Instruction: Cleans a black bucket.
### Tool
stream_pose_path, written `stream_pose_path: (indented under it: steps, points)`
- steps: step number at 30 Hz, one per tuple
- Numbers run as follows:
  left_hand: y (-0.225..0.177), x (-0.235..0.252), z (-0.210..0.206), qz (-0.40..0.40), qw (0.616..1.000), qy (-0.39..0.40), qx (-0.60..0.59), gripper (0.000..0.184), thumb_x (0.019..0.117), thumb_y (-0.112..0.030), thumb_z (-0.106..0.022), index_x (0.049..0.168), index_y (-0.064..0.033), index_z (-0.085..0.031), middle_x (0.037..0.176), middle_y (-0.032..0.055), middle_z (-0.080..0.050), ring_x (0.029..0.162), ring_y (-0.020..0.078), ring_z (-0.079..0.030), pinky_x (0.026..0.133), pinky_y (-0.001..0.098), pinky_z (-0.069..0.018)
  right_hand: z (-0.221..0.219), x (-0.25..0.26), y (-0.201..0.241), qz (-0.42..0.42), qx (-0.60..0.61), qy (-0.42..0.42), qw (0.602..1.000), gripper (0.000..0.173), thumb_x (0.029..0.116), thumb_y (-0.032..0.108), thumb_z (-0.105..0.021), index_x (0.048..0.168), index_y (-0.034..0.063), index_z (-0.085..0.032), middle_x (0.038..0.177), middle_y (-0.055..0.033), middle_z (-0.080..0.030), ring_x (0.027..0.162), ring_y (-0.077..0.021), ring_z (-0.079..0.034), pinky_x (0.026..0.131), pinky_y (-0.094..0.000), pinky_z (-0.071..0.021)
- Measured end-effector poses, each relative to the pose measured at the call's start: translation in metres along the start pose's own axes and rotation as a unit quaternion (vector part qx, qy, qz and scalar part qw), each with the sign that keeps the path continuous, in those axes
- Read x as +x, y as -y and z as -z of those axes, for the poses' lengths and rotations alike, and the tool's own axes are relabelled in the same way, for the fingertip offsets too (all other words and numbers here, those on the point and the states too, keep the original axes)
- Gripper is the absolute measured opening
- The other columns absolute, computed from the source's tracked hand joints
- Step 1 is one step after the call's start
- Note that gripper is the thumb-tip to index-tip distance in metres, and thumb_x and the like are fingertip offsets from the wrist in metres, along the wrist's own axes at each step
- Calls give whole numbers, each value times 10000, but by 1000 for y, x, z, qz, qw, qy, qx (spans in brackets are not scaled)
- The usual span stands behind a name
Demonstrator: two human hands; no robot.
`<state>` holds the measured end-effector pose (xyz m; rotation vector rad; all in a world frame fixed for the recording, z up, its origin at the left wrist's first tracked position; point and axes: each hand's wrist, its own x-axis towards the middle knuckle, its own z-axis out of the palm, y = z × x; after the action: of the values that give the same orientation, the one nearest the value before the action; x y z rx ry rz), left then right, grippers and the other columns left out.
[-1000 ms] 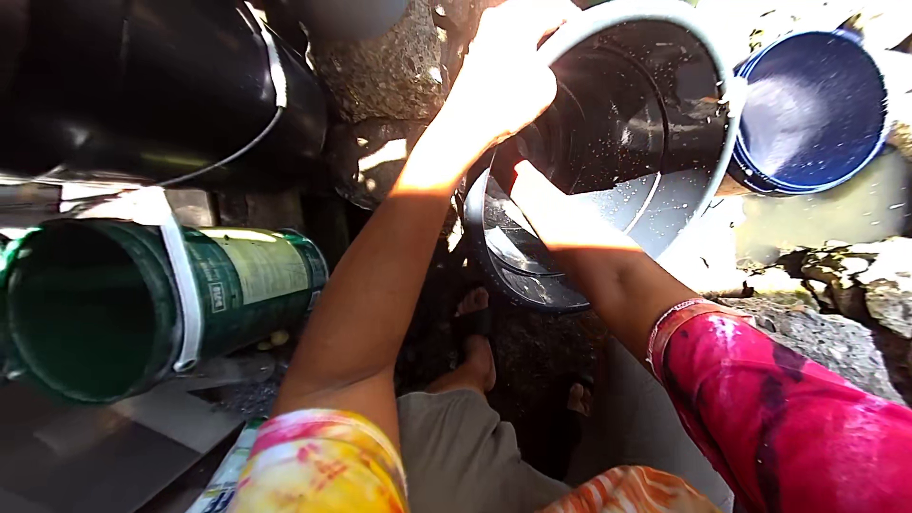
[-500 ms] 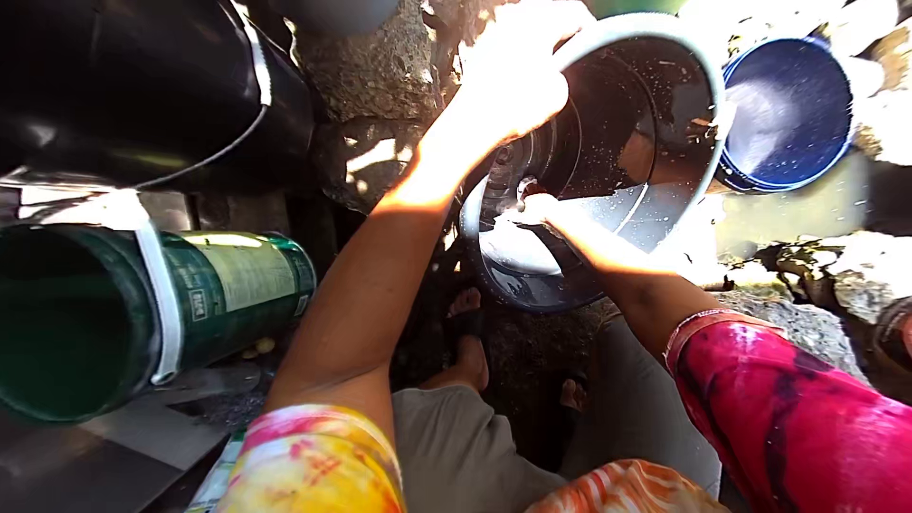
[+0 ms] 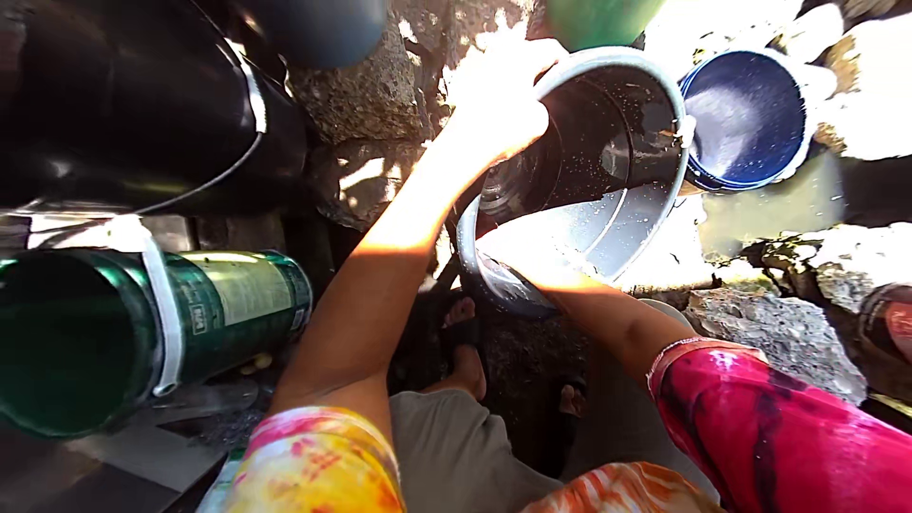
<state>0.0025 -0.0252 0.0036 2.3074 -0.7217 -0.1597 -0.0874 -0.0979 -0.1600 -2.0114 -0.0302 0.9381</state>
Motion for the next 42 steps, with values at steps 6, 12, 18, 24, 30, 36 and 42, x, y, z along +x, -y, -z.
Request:
stream_pose_path:
  steps: [6,12,18,24,30,36,42]
  points:
    - [12,-5,7,21,1000,-16,-2,482,784,54,-574,1243,-33,-692,1208,155,-706,1150,274,-653,964,478,-488,100,39,-137,-19,-423,2,906,283,997,133,-606,1227,-12,-682,1342,-260,-621,1315,-443,-551,1062,-626,-449]
    - [5,-10,1,20,999,-26,-14,498,773,51,-555,1237,-53,-701,1183,125,-722,1109,224,-669,930,436,-500,77,56,-144,-36,-432,-39,900,468,1009,133,-531,1452,-19,-522,1546,-262,-445,1493,-412,-343,1232,-616,-213]
    - [7,-9,-1,17,999,-43,-25,464,758,63,-565,1190,-25,-709,1126,131,-725,1047,203,-671,888,396,-502,-23,-11,-4,68,-102,31,992,456,1107,146,-384,1484,-105,-432,1534,-288,-455,1470,-371,-406,1233,-448,-283]
    - [22,-1,13,68,997,-41,7,472,803,44,-557,1246,-43,-693,1184,152,-710,1127,234,-656,969,425,-478,61,-26,-121,139,-341,55,928,349,1058,137,-468,1338,35,-647,1361,-240,-615,1341,-399,-534,1128,-564,-395]
    - [22,11,10,53,998,-46,1,446,791,42,-555,1210,-12,-697,1171,156,-712,1114,227,-659,970,394,-482,59,-60,-122,72,-315,-14,946,282,1016,99,-520,1203,-24,-693,1277,-244,-644,1262,-400,-580,1077,-565,-437]
    - [11,20,5,44,998,-33,15,473,779,19,-566,1225,-42,-713,1203,163,-710,1168,292,-647,978,492,-477,-12,-115,12,102,202,-31,974,545,1118,428,-274,1080,42,-656,946,-94,-655,892,-155,-645,806,-394,-548]
    - [18,19,16,63,996,-36,58,444,806,2,-588,1225,-46,-727,1189,194,-718,1158,344,-661,987,551,-472,-7,-125,-39,161,-206,-24,965,533,942,124,-698,1372,-130,-511,1402,-315,-528,1314,-439,-540,1082,-541,-461]
